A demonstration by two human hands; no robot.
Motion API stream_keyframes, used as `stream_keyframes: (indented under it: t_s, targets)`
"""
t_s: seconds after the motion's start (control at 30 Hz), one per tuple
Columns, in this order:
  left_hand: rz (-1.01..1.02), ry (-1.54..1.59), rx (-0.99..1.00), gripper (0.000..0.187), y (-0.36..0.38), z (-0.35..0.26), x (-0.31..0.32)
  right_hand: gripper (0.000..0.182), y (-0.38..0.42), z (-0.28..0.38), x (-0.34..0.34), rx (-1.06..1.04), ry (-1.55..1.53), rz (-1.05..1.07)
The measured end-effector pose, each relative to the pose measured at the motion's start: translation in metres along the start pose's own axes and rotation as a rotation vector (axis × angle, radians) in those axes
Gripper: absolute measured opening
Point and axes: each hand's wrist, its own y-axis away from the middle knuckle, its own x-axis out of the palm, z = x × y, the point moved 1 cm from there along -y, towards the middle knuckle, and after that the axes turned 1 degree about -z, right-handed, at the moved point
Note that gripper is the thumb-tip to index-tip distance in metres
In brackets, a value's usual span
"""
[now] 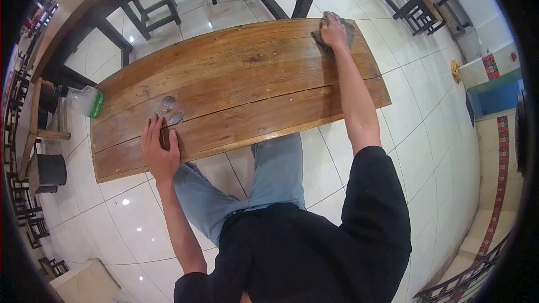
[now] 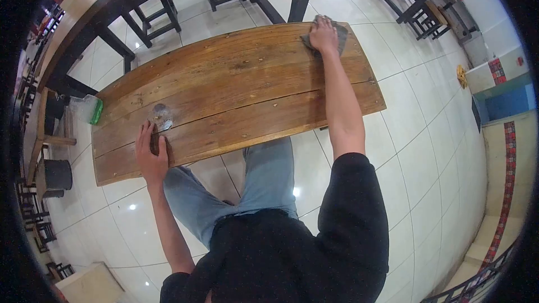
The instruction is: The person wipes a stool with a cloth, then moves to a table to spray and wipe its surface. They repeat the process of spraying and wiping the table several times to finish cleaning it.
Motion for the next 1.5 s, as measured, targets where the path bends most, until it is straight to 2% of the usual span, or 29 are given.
stream_keyframes:
  t_s: [0.13,0.27,0.33,0.47,0.6,0.7,0.8,0.97,1.13,1.2,1.27,1.4,1.47,1.5]
  targets:
    - [-0.009,0.0,0.014,0.043,0.002,0.005,0.002,0.067,0.022,-0.04,-0.021,0.09,0.014,-0.019]
    - [-0.009,0.022,0.008,0.043,0.001,0.001,0.002,0.066,0.118,-0.084,-0.05,0.197,0.087,-0.093]
    - [-0.029,-0.028,-0.021,0.043,0.0,-0.004,0.002,0.065,0.171,-0.099,-0.068,0.329,0.045,-0.139]
    - [-0.04,-0.021,0.001,0.044,-0.002,-0.006,0.006,0.064,0.217,-0.111,-0.085,0.444,0.025,-0.187]
    - [-0.066,-0.035,-0.016,0.044,-0.003,-0.008,0.007,0.061,0.212,-0.075,-0.084,0.409,0.107,-0.144]
    - [-0.077,-0.05,-0.019,0.043,-0.004,-0.006,0.008,0.06,0.213,-0.034,-0.069,0.221,0.1,-0.092]
    - [-0.077,-0.062,-0.013,0.043,-0.001,-0.007,0.006,0.057,0.22,0.036,-0.048,0.036,0.079,-0.112]
    - [-0.108,-0.067,0.015,0.044,0.001,-0.003,0.009,0.056,0.263,0.191,-0.032,-0.291,-0.124,-0.086]
    - [-0.087,-0.035,0.009,0.043,0.001,0.001,0.005,0.057,0.321,0.286,-0.024,-0.565,-0.334,-0.025]
    - [-0.1,-0.033,0.004,0.042,0.001,0.001,0.001,0.058,0.318,0.292,-0.031,-0.535,-0.396,0.054]
    - [-0.1,-0.037,0.001,0.042,0.001,0.003,-0.001,0.056,0.312,0.279,-0.035,-0.374,-0.796,0.116]
    - [-0.072,0.031,0.046,0.049,-0.002,-0.001,0.011,0.05,0.309,0.227,-0.065,-0.205,-0.659,-0.096]
    - [-0.076,0.181,0.179,0.055,-0.007,-0.03,0.021,0.048,0.302,0.201,-0.058,-0.193,-0.561,-0.2]
    - [-0.013,0.154,0.254,0.058,-0.012,-0.055,0.02,0.048,0.3,0.194,-0.057,-0.201,-0.577,-0.194]
